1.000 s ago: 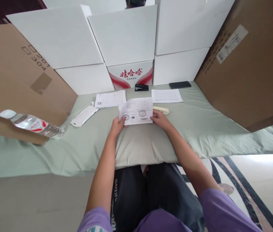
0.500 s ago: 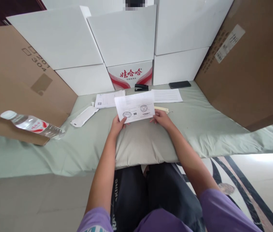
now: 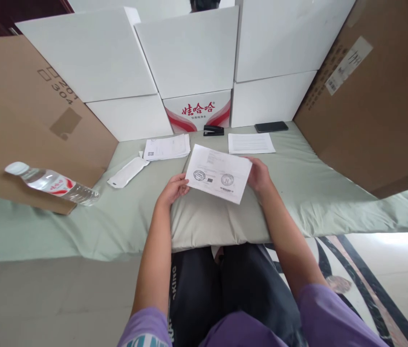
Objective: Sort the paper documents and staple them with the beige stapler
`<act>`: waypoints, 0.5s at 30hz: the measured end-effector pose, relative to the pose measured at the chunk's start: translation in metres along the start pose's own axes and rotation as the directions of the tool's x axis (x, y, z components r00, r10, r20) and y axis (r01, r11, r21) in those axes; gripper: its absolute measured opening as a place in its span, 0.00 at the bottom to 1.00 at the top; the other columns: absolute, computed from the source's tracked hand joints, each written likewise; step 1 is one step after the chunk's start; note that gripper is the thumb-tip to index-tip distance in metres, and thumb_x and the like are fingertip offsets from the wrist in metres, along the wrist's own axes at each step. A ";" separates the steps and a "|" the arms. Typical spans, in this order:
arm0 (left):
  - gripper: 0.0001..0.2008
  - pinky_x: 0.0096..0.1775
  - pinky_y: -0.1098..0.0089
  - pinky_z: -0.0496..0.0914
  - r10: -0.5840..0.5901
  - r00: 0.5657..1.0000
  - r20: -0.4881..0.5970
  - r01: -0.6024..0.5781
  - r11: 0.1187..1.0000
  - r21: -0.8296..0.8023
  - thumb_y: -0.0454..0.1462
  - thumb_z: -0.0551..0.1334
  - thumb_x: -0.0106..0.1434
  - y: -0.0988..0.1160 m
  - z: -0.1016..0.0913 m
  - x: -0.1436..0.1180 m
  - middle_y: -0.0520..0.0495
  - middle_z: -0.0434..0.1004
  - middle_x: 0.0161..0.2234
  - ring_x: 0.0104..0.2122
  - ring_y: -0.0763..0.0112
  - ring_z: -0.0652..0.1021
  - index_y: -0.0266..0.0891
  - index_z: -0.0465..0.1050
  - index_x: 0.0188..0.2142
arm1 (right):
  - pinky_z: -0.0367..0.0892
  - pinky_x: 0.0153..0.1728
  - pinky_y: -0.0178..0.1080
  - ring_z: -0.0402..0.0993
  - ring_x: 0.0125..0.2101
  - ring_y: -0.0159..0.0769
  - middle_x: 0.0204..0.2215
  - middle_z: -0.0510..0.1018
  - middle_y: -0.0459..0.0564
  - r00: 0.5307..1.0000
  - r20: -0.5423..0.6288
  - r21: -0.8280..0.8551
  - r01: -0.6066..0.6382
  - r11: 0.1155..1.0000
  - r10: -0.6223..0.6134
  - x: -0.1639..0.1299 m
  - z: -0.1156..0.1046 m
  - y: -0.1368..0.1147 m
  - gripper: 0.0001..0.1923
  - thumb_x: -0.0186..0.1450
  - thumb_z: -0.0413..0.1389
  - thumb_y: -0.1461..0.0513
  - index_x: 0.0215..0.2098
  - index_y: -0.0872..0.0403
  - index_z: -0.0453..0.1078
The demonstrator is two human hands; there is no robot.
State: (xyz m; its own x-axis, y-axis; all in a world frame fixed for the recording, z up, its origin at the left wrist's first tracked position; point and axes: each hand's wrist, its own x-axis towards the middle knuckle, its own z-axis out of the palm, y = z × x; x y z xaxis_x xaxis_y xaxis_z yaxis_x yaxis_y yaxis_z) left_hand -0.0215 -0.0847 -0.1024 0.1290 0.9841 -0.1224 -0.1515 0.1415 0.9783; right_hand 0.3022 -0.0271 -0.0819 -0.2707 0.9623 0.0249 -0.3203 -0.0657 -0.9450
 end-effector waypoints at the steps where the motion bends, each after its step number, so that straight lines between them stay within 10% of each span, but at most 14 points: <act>1: 0.18 0.16 0.73 0.54 -0.028 1.000 0.009 0.028 1.000 -0.011 0.38 0.68 0.47 0.001 0.000 -0.001 0.49 0.76 0.23 0.14 0.78 0.64 0.34 0.80 0.39 | 0.75 0.41 0.51 0.81 0.45 0.55 0.44 0.84 0.59 0.997 0.065 0.012 -0.051 0.999 0.050 -0.002 -0.003 -0.005 0.33 0.60 0.51 0.39 0.47 0.56 0.76; 7: 0.18 0.17 0.74 0.60 -0.064 0.997 -0.046 0.064 0.998 -0.007 0.38 0.66 0.48 -0.001 0.007 -0.002 0.52 0.74 0.23 0.17 0.74 0.70 0.39 0.77 0.41 | 0.64 0.17 0.36 0.82 0.30 0.46 0.41 0.84 0.60 0.851 0.342 -0.170 -0.362 0.917 0.399 -0.010 0.006 -0.006 0.32 0.61 0.57 0.42 0.53 0.55 0.73; 11: 0.20 0.22 0.74 0.67 -0.092 0.996 -0.010 0.093 0.996 0.014 0.39 0.68 0.51 -0.002 0.016 -0.002 0.55 0.74 0.25 0.22 0.70 0.76 0.42 0.71 0.44 | 0.48 0.13 0.29 0.63 0.14 0.26 0.19 0.75 0.44 0.883 0.220 -0.341 -0.328 0.881 0.414 -0.011 0.039 0.019 0.19 0.59 0.65 0.54 0.45 0.56 0.75; 15: 0.26 0.32 0.70 0.74 -0.064 0.998 -0.021 0.064 0.998 0.003 0.42 0.70 0.53 0.001 0.021 -0.004 0.52 0.80 0.31 0.29 0.67 0.80 0.40 0.70 0.51 | 0.49 0.14 0.28 0.61 0.16 0.24 0.19 0.72 0.42 0.927 0.114 -0.351 -0.299 0.887 0.358 -0.011 0.053 0.027 0.11 0.59 0.64 0.60 0.38 0.57 0.73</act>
State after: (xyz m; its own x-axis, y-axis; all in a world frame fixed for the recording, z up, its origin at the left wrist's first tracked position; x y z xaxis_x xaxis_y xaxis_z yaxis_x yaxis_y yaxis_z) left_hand -0.0016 -0.0909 -0.0976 0.1179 0.9751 -0.1879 -0.1404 0.2037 0.9689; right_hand 0.2480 -0.0535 -0.0905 -0.4694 0.8380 -0.2781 0.1157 -0.2539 -0.9603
